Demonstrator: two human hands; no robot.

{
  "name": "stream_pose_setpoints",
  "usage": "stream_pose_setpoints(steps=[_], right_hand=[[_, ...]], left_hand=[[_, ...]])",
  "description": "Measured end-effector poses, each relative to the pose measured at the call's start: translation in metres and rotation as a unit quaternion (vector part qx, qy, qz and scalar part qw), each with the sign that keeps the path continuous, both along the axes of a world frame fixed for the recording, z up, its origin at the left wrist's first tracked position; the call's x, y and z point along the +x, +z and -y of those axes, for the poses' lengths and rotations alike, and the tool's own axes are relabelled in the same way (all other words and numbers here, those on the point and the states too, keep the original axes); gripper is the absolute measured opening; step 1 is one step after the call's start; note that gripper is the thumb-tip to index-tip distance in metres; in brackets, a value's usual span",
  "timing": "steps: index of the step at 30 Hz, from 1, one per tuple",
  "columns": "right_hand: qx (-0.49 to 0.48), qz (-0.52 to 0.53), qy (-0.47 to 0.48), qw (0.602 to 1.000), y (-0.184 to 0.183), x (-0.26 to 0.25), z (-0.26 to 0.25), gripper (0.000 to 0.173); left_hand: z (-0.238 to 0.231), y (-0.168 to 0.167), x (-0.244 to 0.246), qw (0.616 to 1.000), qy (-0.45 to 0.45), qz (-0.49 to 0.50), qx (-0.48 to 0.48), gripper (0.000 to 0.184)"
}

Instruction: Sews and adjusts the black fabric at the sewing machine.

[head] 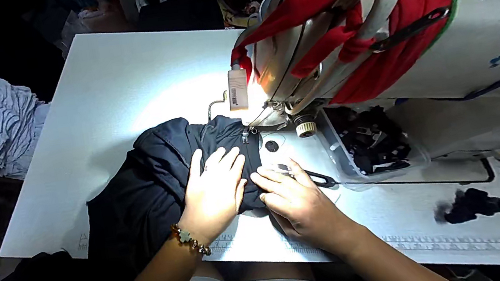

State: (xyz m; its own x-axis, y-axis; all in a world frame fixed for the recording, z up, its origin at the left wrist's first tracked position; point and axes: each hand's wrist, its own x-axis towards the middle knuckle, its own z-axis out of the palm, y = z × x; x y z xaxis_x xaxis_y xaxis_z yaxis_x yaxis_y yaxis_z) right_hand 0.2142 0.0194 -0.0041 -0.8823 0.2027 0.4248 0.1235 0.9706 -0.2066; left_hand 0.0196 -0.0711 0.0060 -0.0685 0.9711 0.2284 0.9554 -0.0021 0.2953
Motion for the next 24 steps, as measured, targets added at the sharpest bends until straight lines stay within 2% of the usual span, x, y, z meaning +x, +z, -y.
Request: stream_pose_setpoints(steps=[24], right_hand=[[-0.017,-0.014,-0.034,0.999,-0.0021,-0.0047,0.0055,0.017]], left_hand=[[-0.0033,-0.0011,-0.0064,1.0,0.003,0.006,-0.009,0.046]])
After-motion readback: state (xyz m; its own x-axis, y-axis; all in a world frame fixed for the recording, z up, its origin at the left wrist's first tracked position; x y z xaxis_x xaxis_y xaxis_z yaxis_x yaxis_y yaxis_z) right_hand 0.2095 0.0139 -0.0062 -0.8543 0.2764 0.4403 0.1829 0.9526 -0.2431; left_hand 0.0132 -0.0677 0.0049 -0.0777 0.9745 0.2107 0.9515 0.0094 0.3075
